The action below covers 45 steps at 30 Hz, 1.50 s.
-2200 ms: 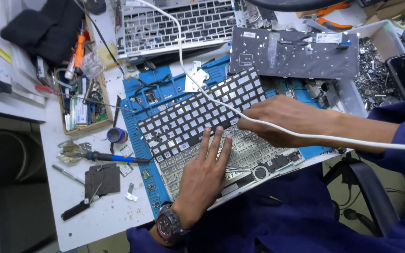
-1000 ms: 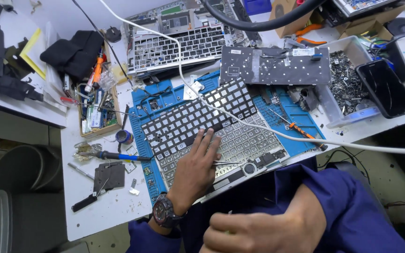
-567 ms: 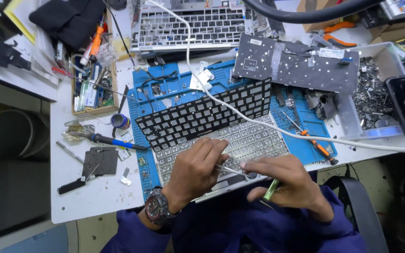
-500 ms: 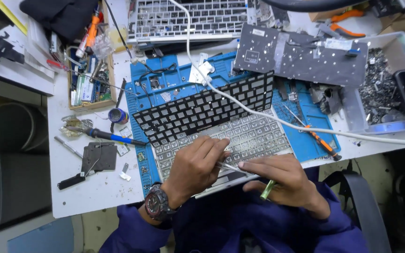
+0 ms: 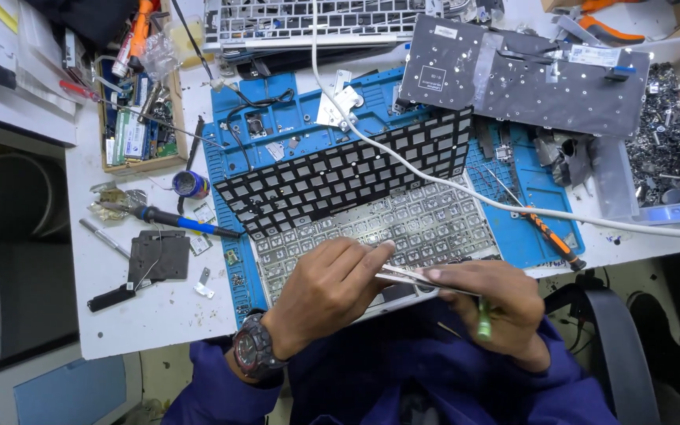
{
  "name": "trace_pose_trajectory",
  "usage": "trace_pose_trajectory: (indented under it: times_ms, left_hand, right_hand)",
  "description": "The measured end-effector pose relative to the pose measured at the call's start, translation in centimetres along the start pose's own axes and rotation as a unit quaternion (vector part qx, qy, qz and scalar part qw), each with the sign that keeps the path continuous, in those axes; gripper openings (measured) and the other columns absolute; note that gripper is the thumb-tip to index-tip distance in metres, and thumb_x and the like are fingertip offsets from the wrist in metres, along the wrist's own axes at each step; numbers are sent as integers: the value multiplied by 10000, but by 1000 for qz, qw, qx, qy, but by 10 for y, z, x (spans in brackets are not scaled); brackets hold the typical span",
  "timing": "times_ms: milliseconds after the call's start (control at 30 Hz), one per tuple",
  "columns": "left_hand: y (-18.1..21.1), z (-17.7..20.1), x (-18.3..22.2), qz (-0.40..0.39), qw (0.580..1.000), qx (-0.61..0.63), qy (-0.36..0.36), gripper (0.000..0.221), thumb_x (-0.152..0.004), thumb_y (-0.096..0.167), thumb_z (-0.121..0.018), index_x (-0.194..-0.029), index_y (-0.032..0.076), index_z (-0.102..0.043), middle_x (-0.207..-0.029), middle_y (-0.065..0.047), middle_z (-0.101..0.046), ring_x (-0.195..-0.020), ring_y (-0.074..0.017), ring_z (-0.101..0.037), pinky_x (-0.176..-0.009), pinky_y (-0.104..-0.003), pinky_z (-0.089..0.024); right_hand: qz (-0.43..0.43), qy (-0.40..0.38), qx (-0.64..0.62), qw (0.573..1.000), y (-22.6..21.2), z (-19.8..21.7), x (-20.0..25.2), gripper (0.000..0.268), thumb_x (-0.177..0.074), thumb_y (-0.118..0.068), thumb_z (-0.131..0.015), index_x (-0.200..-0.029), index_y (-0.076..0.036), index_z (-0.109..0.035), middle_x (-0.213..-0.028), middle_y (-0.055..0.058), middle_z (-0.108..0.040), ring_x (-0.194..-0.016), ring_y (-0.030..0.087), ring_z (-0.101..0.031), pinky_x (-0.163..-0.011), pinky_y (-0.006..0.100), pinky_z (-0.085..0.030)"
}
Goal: Inspecting and testing the internal mechanisms of a laptop keyboard using a small tool on a repair workbench.
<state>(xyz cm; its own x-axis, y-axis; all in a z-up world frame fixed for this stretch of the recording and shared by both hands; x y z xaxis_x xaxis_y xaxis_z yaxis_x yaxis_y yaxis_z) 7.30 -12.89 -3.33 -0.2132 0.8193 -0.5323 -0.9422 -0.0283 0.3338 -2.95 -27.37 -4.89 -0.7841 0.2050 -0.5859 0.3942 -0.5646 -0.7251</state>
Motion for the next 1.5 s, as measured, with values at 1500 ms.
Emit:
trace_pose_trajectory:
  times_ms: [1500]
  left_hand:
    - [-32,-32,14,123,972,-148,-132,657,-1058,499,-510,-1509,24,-458,-1541,-261,-492,-1455,-408,-462,-1175,-476,-422]
  right_hand:
    - [-62,-14,145,987,35,5,-19,175,-987,10,-741,-1153,47,-702,-1152,191,-761,-1057,333,-773,-954,387,-610]
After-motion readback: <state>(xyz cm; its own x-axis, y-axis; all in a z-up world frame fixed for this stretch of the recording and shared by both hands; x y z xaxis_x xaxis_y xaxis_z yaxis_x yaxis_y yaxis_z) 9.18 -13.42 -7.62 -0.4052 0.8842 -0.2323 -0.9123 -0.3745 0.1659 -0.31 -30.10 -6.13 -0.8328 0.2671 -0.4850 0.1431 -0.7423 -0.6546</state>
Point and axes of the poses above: each hand's wrist, its own x-axis away from the middle knuckle, its own z-axis out of the back of the hand, y = z × x, the point moved 8 cm from there along -x, towards the middle knuckle
